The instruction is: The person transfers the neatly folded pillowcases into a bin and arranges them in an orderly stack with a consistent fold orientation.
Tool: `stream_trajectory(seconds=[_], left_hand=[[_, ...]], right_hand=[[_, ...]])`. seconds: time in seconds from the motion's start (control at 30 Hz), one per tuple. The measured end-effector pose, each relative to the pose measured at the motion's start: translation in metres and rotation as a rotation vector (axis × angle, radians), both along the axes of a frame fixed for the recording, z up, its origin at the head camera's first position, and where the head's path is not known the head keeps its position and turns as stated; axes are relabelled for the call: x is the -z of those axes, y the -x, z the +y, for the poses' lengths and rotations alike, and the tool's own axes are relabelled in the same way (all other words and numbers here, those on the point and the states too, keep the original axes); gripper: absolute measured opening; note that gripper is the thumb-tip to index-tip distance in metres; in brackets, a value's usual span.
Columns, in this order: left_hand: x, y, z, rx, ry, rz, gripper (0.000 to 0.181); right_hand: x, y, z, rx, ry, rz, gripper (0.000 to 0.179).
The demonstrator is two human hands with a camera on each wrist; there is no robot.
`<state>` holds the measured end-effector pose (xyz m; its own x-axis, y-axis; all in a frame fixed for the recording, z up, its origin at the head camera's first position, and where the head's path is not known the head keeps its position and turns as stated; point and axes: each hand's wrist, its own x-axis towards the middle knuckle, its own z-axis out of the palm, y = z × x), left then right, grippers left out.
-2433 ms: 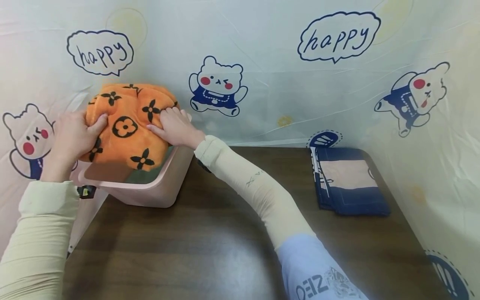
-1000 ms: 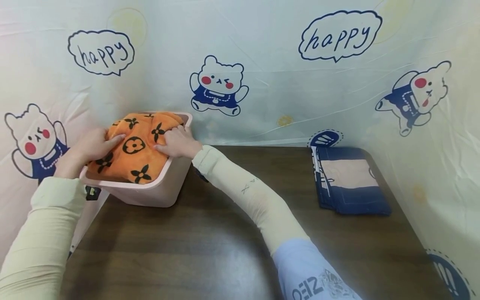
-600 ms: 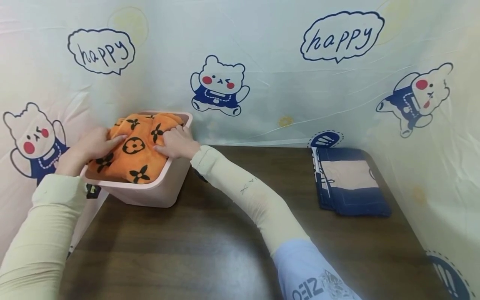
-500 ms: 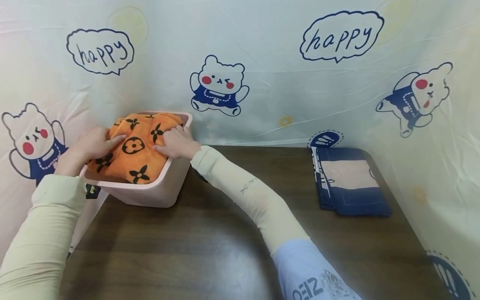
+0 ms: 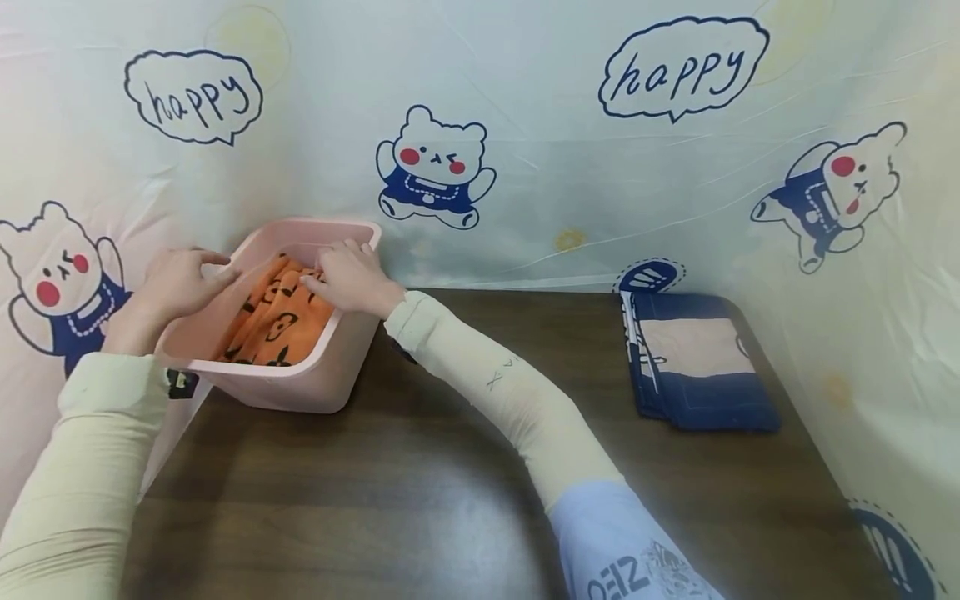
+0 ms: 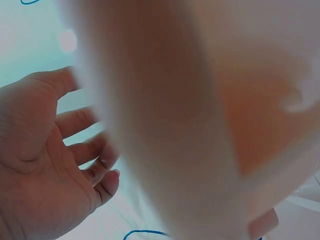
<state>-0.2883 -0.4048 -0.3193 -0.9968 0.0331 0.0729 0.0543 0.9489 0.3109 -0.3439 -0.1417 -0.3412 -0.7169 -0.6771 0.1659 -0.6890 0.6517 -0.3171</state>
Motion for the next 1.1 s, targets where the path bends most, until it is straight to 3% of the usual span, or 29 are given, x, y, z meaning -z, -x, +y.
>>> stream_trajectory(seconds=[0.13, 0.3, 0.37, 0.5, 0.6, 0.7, 0.9, 1.0, 1.1], left_hand=[[-0.001, -0.006, 0.006, 0.037, -0.022, 0.049, 0.061], [-0.002, -0.017, 0.030, 0.107, -0.014, 0.056, 0.057], [-0.004, -0.022, 0.043, 0.136, 0.007, 0.055, 0.057], [-0.010, -0.033, 0.074, 0.195, 0.049, 0.123, 0.051], [-0.014, -0.042, 0.099, 0.238, 0.055, 0.203, 0.045], [-0.011, -0.050, 0.126, 0.269, 0.070, 0.278, 0.042], [0.008, -0.062, 0.187, 0.349, 0.049, 0.348, 0.042], [0.026, -0.062, 0.217, 0.398, 0.035, 0.363, 0.043], [0.049, -0.058, 0.241, 0.399, 0.026, 0.359, 0.045]], right_hand=[[-0.002, -0.004, 0.013, -0.060, 0.083, -0.049, 0.037], [0.002, -0.012, 0.045, -0.114, 0.188, -0.119, 0.046], [0.004, -0.016, 0.058, -0.106, 0.211, -0.116, 0.050], [0.011, -0.025, 0.084, -0.053, 0.212, -0.106, 0.057], [0.020, -0.029, 0.103, -0.008, 0.178, -0.098, 0.061], [0.033, -0.032, 0.123, 0.031, 0.146, -0.101, 0.064], [0.059, -0.036, 0.166, 0.081, 0.154, -0.086, 0.068], [0.074, -0.035, 0.189, 0.102, 0.171, -0.069, 0.068], [0.088, -0.033, 0.211, 0.143, 0.176, -0.079, 0.069]])
